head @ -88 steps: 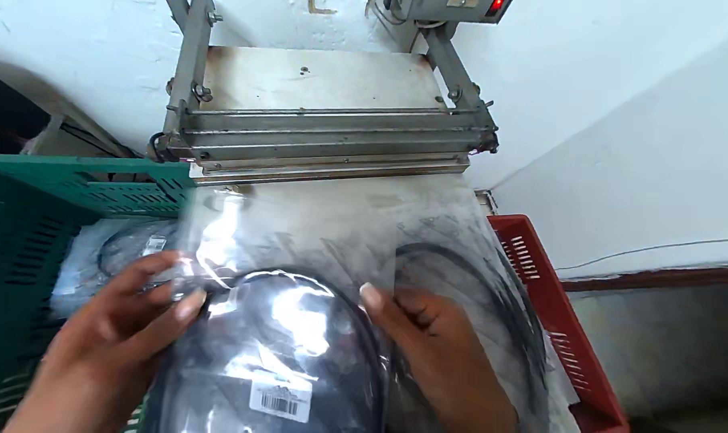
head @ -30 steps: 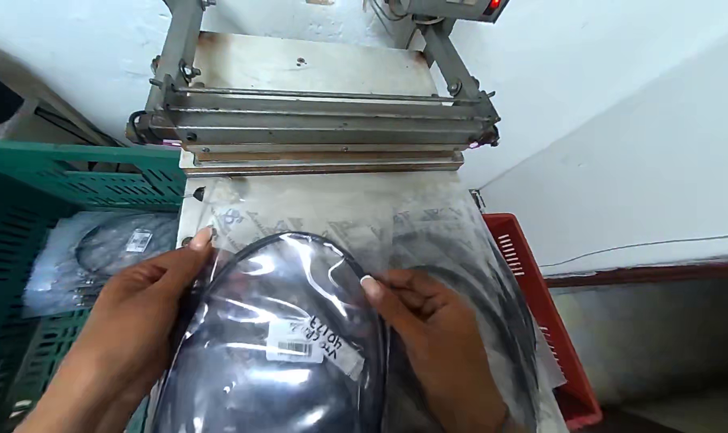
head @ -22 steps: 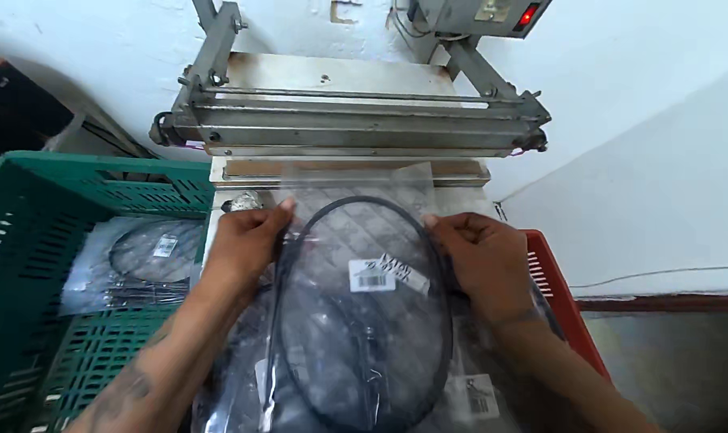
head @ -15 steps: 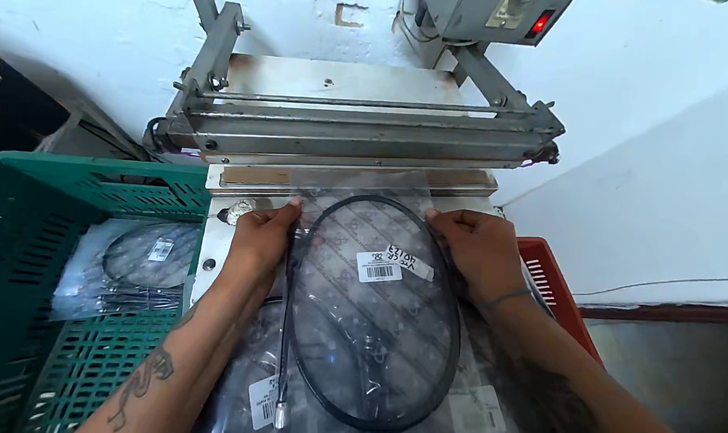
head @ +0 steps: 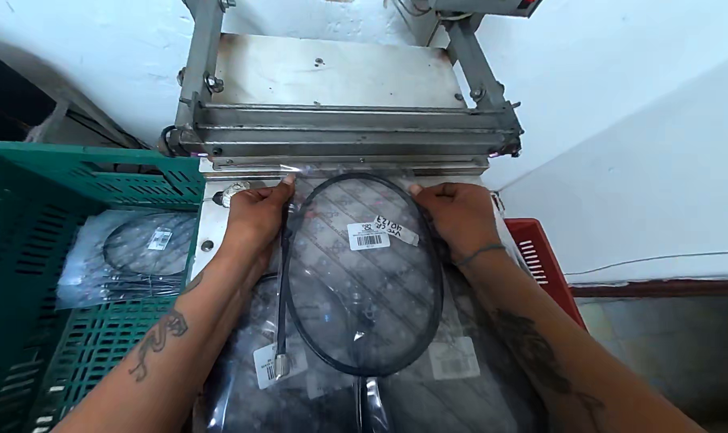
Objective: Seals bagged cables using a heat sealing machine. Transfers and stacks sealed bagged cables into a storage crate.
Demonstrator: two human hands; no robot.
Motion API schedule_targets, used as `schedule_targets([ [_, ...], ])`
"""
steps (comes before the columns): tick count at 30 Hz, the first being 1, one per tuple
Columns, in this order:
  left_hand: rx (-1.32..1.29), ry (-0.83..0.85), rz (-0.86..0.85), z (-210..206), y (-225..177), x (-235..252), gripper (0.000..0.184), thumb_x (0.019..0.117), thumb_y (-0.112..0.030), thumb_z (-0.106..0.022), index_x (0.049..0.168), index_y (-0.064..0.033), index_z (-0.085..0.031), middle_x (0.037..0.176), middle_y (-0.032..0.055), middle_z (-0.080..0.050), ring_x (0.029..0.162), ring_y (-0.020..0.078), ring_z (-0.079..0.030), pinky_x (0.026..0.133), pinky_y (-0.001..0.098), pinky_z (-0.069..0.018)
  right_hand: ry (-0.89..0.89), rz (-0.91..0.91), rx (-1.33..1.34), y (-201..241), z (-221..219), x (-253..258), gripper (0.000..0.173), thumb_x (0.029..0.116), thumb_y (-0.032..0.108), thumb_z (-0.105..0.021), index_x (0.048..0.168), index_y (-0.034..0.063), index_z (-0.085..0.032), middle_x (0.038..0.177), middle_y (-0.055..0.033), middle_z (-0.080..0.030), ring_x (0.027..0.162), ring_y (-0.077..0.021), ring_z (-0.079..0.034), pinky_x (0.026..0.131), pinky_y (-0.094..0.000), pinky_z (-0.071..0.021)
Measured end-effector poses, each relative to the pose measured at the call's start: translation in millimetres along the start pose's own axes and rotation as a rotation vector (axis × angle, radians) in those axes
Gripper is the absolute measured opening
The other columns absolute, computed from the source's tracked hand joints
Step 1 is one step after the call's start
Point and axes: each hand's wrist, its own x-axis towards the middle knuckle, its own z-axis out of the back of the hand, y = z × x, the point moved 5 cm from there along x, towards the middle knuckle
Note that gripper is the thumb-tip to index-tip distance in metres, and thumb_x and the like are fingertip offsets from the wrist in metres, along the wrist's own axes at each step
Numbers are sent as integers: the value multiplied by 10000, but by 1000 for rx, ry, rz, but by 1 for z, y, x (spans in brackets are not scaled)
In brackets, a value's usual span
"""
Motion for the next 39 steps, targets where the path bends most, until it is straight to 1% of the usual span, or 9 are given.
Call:
schedule_targets([
  [6,616,116,-476,38,-14,-102,340,964,-479,-655,1178,-227,-735,1046,-46,-743,953,99,-706,815,357,-607,-132,241,-167,-2,71,-71,221,966,311,-715,1022,97,-728,845,-35,-736,731,-151,-698,688,-416,-594],
  [8,884,50,-482,82,4,-134,761,890,-566,-706,1434,-55,-554,1352,224,-608,1234,380,-595,1013,591,-488,-262,468,-350,-5,81,-111,454,942,409,-709,1275,103,-664,1140,-64,-735,1020,-186,-712,884,-462,-590],
  [12,1003,30,-109,133,39,-139,741,975,-490,-631,1346,136,-489,1197,348,-587,1015,428,-634,879,572,-527,80,846,-418,0,-7,-188,620,948,583,-626,1387,145,-635,1521,-187,-515,1463,-386,-416,1192,-690,-243],
  [19,703,-131,-349,169,38,-136,428,1011,-237,-622,1254,105,-542,1001,155,-656,825,164,-643,764,368,-567,330,851,-332,-17,-26,-204,563,905,300,-663,1417,82,-577,1534,-151,-513,1480,-366,-397,1202,-655,-267],
  [22,192,-35,-417,161,14,-132,261,974,-22,-538,1232,-57,-537,999,-87,-706,867,19,-693,780,209,-603,373,699,68,-13,-10,-194,732,921,353,-764,1448,-77,-493,1484,-220,-539,1394,-268,-520,1185,-459,-420],
  [25,14,90,-377,120,0,-122,319,977,-107,-552,1283,-156,-625,956,-121,-734,822,0,-700,721,175,-602,294,360,448,4,-9,-178,456,949,204,-724,1302,-58,-609,1093,-54,-754,937,-89,-736,819,-258,-635],
  [29,25,138,-117,77,1,-88,385,1091,-249,-436,856,-171,-731,686,-38,-696,552,29,-639,506,198,-555,117,391,295,14,7,-159,218,999,234,-653,835,118,-737,654,108,-653,561,76,-570,509,-100,-476],
  [33,114,151,-70,57,-7,-61,284,1041,-198,-578,833,-86,-736,662,-13,-633,498,21,-494,469,166,-426,12,324,57,17,27,-105,203,942,303,-737,787,177,-700,566,125,-569,452,50,-455,424,-152,-383],
  [39,272,-3,-91,20,-7,-11,343,998,-331,-670,804,-51,-706,675,23,-661,558,89,-615,562,278,-552,53,17,2,6,7,-14,266,959,330,-728,899,73,-760,740,-43,-677,623,-125,-581,607,-358,-486],
])
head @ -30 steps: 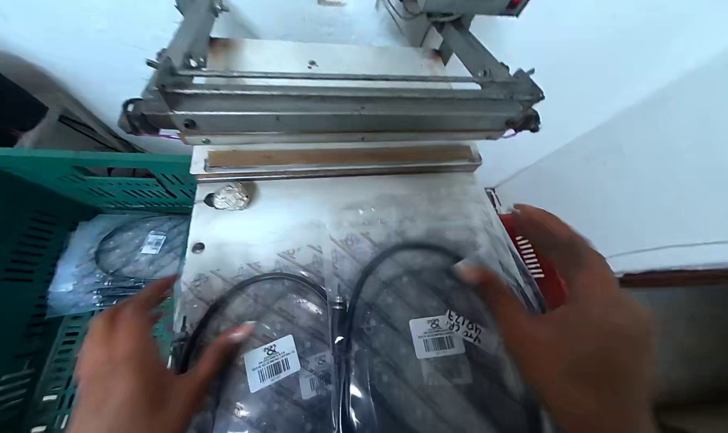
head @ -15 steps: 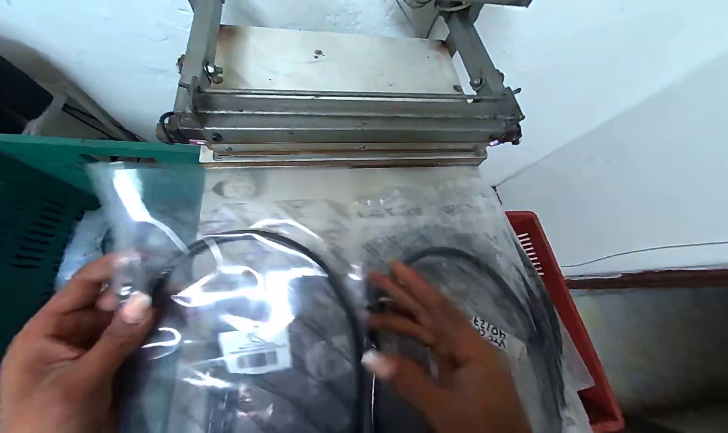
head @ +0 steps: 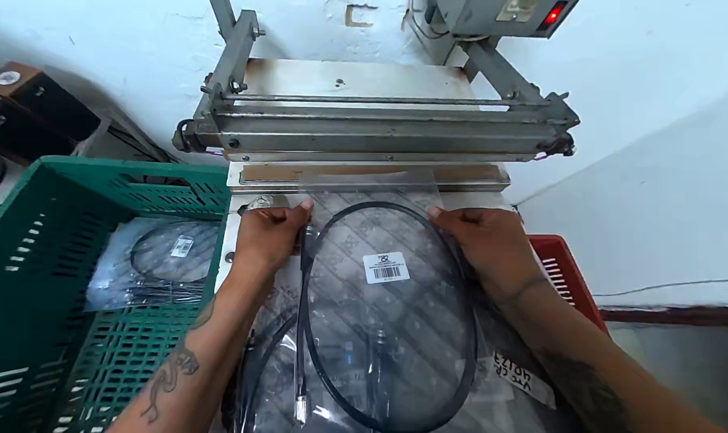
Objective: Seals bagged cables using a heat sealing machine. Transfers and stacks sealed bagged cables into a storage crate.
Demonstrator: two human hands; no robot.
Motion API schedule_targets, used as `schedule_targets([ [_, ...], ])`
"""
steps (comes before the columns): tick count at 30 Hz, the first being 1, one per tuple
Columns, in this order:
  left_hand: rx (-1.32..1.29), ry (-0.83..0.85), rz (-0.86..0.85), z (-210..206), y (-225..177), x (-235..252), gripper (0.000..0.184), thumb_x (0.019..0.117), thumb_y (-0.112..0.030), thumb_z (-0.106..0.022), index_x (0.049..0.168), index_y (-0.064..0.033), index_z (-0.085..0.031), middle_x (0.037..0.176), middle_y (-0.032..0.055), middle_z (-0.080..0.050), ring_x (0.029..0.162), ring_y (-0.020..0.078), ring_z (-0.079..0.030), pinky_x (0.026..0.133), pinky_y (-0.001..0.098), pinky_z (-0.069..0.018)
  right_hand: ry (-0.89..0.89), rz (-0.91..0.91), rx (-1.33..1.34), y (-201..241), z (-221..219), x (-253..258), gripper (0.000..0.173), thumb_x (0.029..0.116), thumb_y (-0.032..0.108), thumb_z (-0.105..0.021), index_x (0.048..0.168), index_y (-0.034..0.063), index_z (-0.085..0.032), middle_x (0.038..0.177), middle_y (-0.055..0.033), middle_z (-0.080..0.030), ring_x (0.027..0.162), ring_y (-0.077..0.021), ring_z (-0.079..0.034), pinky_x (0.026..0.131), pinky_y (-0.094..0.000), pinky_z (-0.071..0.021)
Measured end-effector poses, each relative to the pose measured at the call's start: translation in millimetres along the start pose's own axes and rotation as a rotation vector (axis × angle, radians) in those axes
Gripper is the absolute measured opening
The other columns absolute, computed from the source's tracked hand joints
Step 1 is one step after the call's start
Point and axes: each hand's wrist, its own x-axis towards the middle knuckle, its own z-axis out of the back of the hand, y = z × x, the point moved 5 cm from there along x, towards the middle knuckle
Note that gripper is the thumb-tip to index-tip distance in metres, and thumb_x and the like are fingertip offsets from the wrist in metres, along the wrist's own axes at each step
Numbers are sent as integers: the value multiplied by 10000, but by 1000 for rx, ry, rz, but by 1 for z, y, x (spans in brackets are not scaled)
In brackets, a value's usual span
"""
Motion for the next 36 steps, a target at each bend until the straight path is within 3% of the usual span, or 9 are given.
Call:
schedule_targets([
  [5,-101,-43,53,-9,2,15,355,998,-325,-669,760,-62,-686,631,17,-631,507,79,-562,499,255,-495,-50,-5,29,-4,-6,13,261,977,320,-706,870,88,-762,732,-9,-678,615,-83,-573,603,-310,-471],
  [16,-134,-32,-8,-8,5,19,343,987,-318,-685,755,-66,-691,655,13,-644,541,77,-579,536,262,-513,-36,15,49,-4,-7,13,238,966,298,-723,876,79,-745,678,2,-649,551,-58,-532,547,-272,-449],
  [22,27,-9,-106,-10,-5,11,392,1004,-365,-657,762,-56,-664,644,14,-589,549,86,-523,555,295,-467,-43,26,-30,2,0,10,283,971,327,-716,926,52,-766,809,-101,-691,734,-205,-619,703,-465,-491],
  [26,480,83,-480,28,-7,-83,343,981,-461,-633,1128,-175,-753,1027,-9,-750,938,141,-717,827,424,-606,-182,291,-169,-2,53,-52,242,971,343,-706,959,104,-749,766,-11,-712,644,-107,-637,617,-367,-535],
  [28,685,-21,-471,54,17,-132,701,897,-561,-696,1350,-31,-624,1244,235,-660,1113,407,-644,924,609,-522,-290,512,-340,-8,69,-84,360,942,408,-710,1160,122,-723,970,-16,-759,843,-136,-721,754,-404,-602],
  [29,733,-41,-411,62,27,-147,829,857,-540,-752,1359,84,-537,1246,361,-577,1093,514,-590,912,656,-488,-285,623,-420,-6,65,-97,522,940,460,-691,1294,77,-669,1149,-91,-740,1035,-242,-710,905,-516,-559],
  [31,805,-58,-294,65,47,-162,918,827,-577,-762,1299,166,-498,1155,388,-562,973,499,-597,844,612,-508,-129,862,-501,5,29,-123,660,923,567,-663,1319,40,-651,1325,-174,-659,1288,-371,-591,1127,-668,-370],
  [34,858,-77,-282,59,53,-168,757,926,-518,-673,1266,146,-544,1107,345,-604,917,460,-642,809,607,-537,404,1200,-558,11,-51,-162,533,921,637,-611,1199,193,-711,1329,-64,-656,1415,-302,-484,1209,-590,-315],
  [36,868,-65,-308,59,52,-168,601,985,-424,-617,1253,112,-578,1074,305,-630,877,437,-660,763,593,-549,584,1308,-584,4,-69,-172,550,913,647,-614,1201,183,-679,1299,-44,-667,1384,-263,-525,1193,-557,-361],
])
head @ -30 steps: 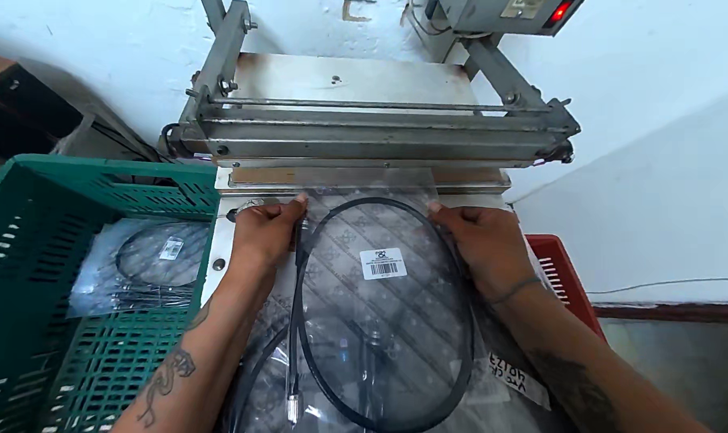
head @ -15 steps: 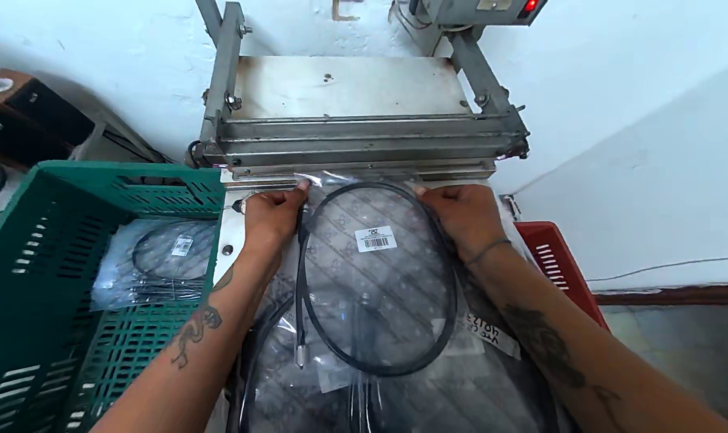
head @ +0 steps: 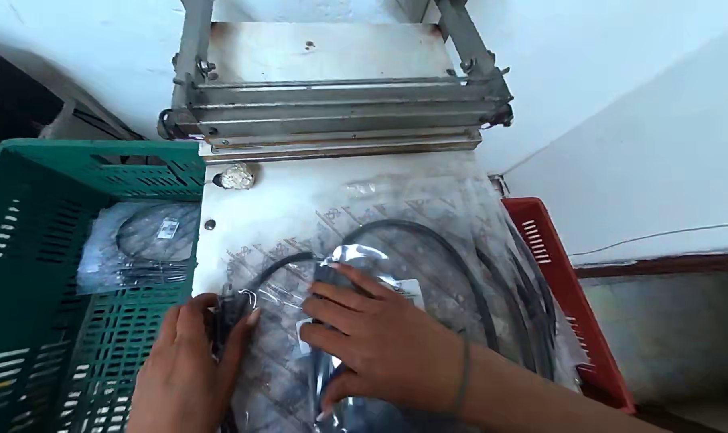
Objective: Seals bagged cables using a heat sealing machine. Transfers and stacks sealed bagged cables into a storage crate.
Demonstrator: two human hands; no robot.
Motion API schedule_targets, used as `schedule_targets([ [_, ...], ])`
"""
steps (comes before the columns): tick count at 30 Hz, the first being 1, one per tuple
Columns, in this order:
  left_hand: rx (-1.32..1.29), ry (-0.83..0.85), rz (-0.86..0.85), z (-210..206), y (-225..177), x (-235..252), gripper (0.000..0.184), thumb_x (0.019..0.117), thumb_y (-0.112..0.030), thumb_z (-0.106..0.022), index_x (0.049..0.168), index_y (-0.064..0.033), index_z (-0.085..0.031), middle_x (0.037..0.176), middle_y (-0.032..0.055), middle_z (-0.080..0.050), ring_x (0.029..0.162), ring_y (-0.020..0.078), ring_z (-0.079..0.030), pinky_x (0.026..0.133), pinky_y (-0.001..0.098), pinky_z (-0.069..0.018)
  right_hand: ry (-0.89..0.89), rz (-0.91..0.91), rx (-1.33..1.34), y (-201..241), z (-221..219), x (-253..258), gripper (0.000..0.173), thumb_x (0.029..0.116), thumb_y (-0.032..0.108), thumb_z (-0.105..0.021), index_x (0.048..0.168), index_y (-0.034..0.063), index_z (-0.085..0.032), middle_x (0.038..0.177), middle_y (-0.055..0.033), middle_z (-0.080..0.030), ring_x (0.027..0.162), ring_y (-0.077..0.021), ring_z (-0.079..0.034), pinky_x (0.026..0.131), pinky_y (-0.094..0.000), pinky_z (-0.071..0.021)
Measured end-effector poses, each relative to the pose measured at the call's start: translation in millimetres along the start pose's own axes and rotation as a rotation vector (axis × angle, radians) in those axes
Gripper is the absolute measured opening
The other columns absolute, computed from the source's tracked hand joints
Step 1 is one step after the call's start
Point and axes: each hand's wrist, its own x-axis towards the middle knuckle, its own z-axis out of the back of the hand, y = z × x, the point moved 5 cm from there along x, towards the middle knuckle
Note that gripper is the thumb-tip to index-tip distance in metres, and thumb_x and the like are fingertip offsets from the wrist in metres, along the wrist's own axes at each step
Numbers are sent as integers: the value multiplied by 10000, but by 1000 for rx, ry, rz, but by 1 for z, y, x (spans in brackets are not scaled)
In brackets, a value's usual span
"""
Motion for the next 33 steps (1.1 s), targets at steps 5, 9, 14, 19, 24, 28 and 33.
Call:
schedule_targets([
  [5,-141,-41,17,14,30,0,458,1031,-265,-578,1288,114,-574,1048,274,-693,890,362,-705,803,551,-577,-53,9,67,-9,7,-44,513,969,648,-529,1152,189,-667,1304,-45,-646,1391,-243,-505,1223,-547,-307],
  [9,-818,-137,-58,34,53,11,407,985,-45,-593,1361,17,-450,1153,-21,-679,991,49,-680,865,251,-593,-425,-247,362,-8,17,-61,577,969,517,-649,1295,43,-617,1282,-123,-680,1274,-187,-617,1116,-362,-490],
  [14,-1126,52,22,32,22,55,286,983,-101,-534,1228,-184,-655,952,-103,-732,814,22,-702,716,199,-607,-757,-603,802,-11,26,-36,412,1014,290,-639,1216,-70,-643,968,-31,-753,851,-34,-718,765,-217,-626],
  [19,-1220,183,342,-2,-1,100,413,1108,-260,-380,900,-153,-721,721,-31,-702,581,33,-653,522,199,-566,-795,-719,519,-42,48,-36,180,1002,199,-635,870,90,-691,647,104,-609,545,92,-523,494,-80,-441],
  [24,-1009,87,237,-9,-22,140,240,1029,-207,-610,865,-86,-736,748,-4,-688,599,52,-602,574,214,-529,-584,-1044,461,-118,69,-33,188,996,282,-679,938,112,-733,653,46,-662,510,-29,-564,488,-228,-480],
  [28,-1049,83,327,-33,-35,173,292,1026,-287,-622,875,-58,-722,689,10,-645,562,72,-575,544,247,-508,-546,-1262,561,-173,62,-23,260,992,301,-685,908,66,-758,727,-23,-679,611,-102,-584,595,-331,-488],
  [33,-1171,81,423,-44,-37,183,298,1046,-287,-585,922,-53,-723,730,22,-665,590,82,-600,547,246,-517,-587,-1313,587,-189,55,-19,282,995,309,-682,879,60,-749,745,-30,-681,632,-98,-583,614,-328,-483],
])
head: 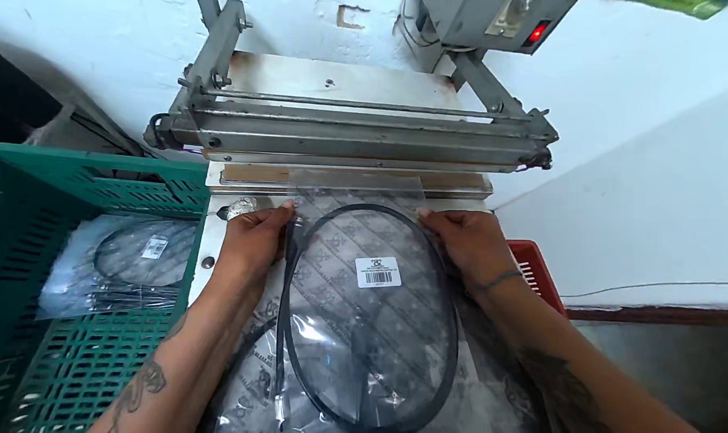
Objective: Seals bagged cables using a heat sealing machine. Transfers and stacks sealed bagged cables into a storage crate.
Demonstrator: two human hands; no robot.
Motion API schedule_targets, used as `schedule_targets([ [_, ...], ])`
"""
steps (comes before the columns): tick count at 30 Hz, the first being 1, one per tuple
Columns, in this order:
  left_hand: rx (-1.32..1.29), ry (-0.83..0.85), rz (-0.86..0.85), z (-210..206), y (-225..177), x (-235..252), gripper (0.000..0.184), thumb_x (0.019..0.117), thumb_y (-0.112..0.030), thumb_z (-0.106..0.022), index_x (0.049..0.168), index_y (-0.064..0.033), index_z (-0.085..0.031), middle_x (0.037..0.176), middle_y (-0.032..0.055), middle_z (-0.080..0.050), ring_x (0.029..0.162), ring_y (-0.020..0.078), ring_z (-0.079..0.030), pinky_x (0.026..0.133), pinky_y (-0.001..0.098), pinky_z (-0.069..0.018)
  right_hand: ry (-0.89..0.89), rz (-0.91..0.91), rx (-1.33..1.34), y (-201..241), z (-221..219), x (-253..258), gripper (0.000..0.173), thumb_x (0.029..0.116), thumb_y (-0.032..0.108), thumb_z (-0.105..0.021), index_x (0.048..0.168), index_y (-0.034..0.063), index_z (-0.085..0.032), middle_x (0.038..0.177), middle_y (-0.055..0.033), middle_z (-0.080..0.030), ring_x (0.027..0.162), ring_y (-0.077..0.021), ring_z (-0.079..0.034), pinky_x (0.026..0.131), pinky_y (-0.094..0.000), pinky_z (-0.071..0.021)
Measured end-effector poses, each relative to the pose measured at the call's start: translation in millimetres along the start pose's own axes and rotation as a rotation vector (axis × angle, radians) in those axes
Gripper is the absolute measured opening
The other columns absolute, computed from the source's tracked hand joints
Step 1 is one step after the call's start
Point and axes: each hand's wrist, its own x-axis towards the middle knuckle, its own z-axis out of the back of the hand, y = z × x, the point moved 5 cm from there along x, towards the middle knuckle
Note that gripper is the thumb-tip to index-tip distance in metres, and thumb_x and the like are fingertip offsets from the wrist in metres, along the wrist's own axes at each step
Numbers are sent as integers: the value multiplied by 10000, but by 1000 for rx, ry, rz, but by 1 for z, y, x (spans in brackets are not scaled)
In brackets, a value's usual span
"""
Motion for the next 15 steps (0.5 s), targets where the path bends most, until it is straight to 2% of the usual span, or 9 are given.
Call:
schedule_targets([
  [3,-29,-5,21,0,-2,1,282,1039,-286,-596,952,-50,-723,780,35,-704,645,94,-663,594,262,-572,-6,-9,12,2,-2,4,275,992,304,-688,864,69,-753,720,-13,-670,600,-76,-559,585,-297,-465],
  [6,-37,-6,19,1,-1,4,280,1034,-300,-602,956,-62,-728,778,26,-689,638,89,-641,584,253,-552,3,-20,21,3,-5,8,278,991,305,-687,856,71,-747,704,-13,-652,586,-70,-545,568,-285,-455],
  [10,-9,23,-35,3,0,5,327,1030,-291,-610,817,-59,-699,683,21,-632,544,75,-550,513,233,-480,14,-9,-28,2,-6,7,280,992,323,-685,882,72,-746,695,-29,-640,585,-101,-539,576,-325,-456],
  [13,-14,27,-18,3,-1,4,318,1030,-281,-607,832,-46,-691,679,25,-629,544,76,-565,521,229,-497,5,6,-48,4,-6,7,276,988,317,-692,882,68,-750,701,-32,-643,597,-110,-539,593,-347,-453],
  [15,54,10,-42,3,2,9,321,1025,-299,-622,839,-51,-706,679,21,-632,548,75,-559,528,243,-492,21,-9,-98,6,-8,8,291,992,329,-687,900,64,-765,753,-61,-671,661,-147,-580,647,-395,-475],
])
